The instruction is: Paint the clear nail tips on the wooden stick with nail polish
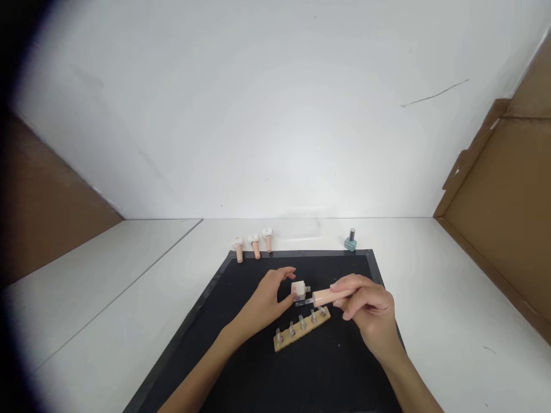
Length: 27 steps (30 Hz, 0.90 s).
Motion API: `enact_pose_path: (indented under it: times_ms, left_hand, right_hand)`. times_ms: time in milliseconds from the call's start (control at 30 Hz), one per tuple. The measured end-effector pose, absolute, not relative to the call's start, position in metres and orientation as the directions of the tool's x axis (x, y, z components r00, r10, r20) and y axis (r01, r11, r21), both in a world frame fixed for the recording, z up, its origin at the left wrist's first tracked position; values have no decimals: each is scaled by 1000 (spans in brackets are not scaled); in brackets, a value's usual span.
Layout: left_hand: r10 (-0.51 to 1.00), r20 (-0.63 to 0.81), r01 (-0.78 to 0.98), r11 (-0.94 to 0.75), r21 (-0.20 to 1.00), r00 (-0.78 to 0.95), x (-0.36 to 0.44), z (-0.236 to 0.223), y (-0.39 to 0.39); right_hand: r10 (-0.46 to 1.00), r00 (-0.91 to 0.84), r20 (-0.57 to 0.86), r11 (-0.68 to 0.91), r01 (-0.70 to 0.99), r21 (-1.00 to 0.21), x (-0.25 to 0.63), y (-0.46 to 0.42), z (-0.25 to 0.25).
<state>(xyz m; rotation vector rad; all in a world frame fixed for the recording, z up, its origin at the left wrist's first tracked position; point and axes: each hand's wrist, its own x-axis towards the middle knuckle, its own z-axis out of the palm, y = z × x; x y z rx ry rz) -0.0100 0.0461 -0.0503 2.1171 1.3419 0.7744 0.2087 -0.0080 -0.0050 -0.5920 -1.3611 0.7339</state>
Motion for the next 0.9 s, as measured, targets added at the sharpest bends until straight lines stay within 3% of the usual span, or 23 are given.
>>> enact_pose_path:
  times_ms: [100,300,467,600,767,900]
  left_hand:
    - [891,222,646,-442,622,395,-12,-37,41]
    - [811,67,612,-490,621,581,-8,-18,28]
    - [801,-71,746,-516,422,594,4,-16,17]
    - [790,-140,775,-521,359,596,9,-18,13]
    - [769,-188,761,-505,408,611,10,-20,13]
    - [780,-199,771,-480,418,594,11,-19,13]
  right_hand:
    - [781,92,617,624,-87,-777,210,-8,-6]
    - [871,271,409,454,-128,-882,209,-3,-5]
    - [931,332,154,246,-255,-935,208,3,4]
    - [937,347,43,162,-323,-933,208,4,6]
    - [947,311,-77,61,-411,-910,211,5,5]
    - [949,301,-88,58,-443,-895,213,6,5]
